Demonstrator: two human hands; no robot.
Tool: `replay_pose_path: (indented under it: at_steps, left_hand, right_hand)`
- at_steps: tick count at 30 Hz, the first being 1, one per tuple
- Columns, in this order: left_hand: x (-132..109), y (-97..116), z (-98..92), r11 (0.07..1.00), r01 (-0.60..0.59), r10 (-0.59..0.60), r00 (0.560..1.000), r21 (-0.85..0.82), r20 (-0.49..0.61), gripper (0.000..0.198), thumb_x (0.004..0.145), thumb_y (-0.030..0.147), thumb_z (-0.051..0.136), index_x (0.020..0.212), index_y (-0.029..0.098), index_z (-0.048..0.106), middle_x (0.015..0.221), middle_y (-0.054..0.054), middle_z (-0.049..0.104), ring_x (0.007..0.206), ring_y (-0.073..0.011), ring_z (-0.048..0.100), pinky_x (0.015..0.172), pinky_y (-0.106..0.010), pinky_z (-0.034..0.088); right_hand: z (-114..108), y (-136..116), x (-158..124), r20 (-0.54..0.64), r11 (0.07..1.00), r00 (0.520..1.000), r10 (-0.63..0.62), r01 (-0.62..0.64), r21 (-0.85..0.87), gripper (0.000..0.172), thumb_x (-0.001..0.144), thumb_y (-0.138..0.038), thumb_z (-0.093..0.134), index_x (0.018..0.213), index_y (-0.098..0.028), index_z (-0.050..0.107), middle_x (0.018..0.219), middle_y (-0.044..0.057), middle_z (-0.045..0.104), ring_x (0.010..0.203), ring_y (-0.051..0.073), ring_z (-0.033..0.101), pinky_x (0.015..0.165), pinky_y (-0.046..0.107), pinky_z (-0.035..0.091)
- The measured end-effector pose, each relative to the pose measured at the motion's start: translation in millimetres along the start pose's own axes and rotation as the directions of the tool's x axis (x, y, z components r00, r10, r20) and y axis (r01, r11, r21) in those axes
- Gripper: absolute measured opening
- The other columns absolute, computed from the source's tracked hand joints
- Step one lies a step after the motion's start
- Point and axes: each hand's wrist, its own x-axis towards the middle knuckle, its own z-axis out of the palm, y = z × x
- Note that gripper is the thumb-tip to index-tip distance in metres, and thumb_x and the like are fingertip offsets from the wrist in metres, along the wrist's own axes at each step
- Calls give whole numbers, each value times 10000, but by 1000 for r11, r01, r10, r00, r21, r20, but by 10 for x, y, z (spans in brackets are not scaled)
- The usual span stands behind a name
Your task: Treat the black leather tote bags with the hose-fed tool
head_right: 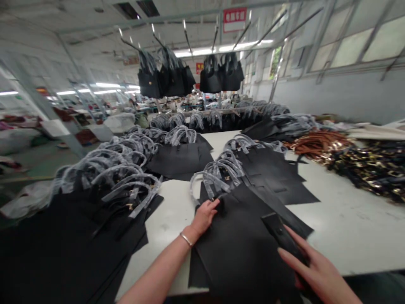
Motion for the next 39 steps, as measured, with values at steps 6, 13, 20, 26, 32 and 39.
replay_pose_path:
  at_steps: [6,13,20,26,32,39]
  left_hand:
    - [-112,-581,-726,996,-30,28,999,84,32,441,901,94,459,1320,217,524,971,-56,585,928,-192,570,872,-326,485]
    - [-89,-1127,-1652,726,210,-209,975,655,-80,437,862,59,398,1232,177,599,959,-106,611,925,-265,576,821,-370,466]
    - [67,-270,-560,922,32,-46,999,387,26,386,929,263,465,1294,149,519,1338,-122,523,1242,-231,481,1036,-375,421]
    - [25,447,302,934,-216,142,956,285,258,614,902,509,526,1439,248,383,1548,-109,284,1426,-304,239,1144,-563,211]
    - [40,496,377,915,-241,149,947,323,285,613,920,543,472,1468,303,336,1566,-106,239,1441,-323,188,1131,-584,200]
    - [47,501,390,898,-287,182,932,333,313,608,916,543,485,1466,333,333,1565,-98,245,1438,-307,209,1134,-569,201]
  right_hand:
    - [96,7,-77,81,992,997,15,-25,125,858,800,-581,596,1502,-155,344,527,-20,671,424,224,639,455,287,515]
    - [190,158,-233,163,980,984,78,-105,167,836,819,-554,584,1505,-151,328,576,-9,680,384,162,607,370,210,427]
    - [45,244,-288,96,973,984,148,-162,162,843,824,-580,577,1504,-151,323,486,-51,595,378,167,593,376,213,425]
    - [-344,404,-427,20,895,939,343,-333,297,904,762,-612,628,1496,-188,312,548,-51,577,358,156,558,336,225,417]
    - [-631,558,-604,20,800,886,463,-428,421,886,753,-605,671,1471,-224,321,594,-51,562,357,131,521,316,218,426]
    - [-623,451,-471,212,750,867,451,-497,437,676,782,-625,662,1290,-218,483,620,-44,569,362,106,508,321,203,440]
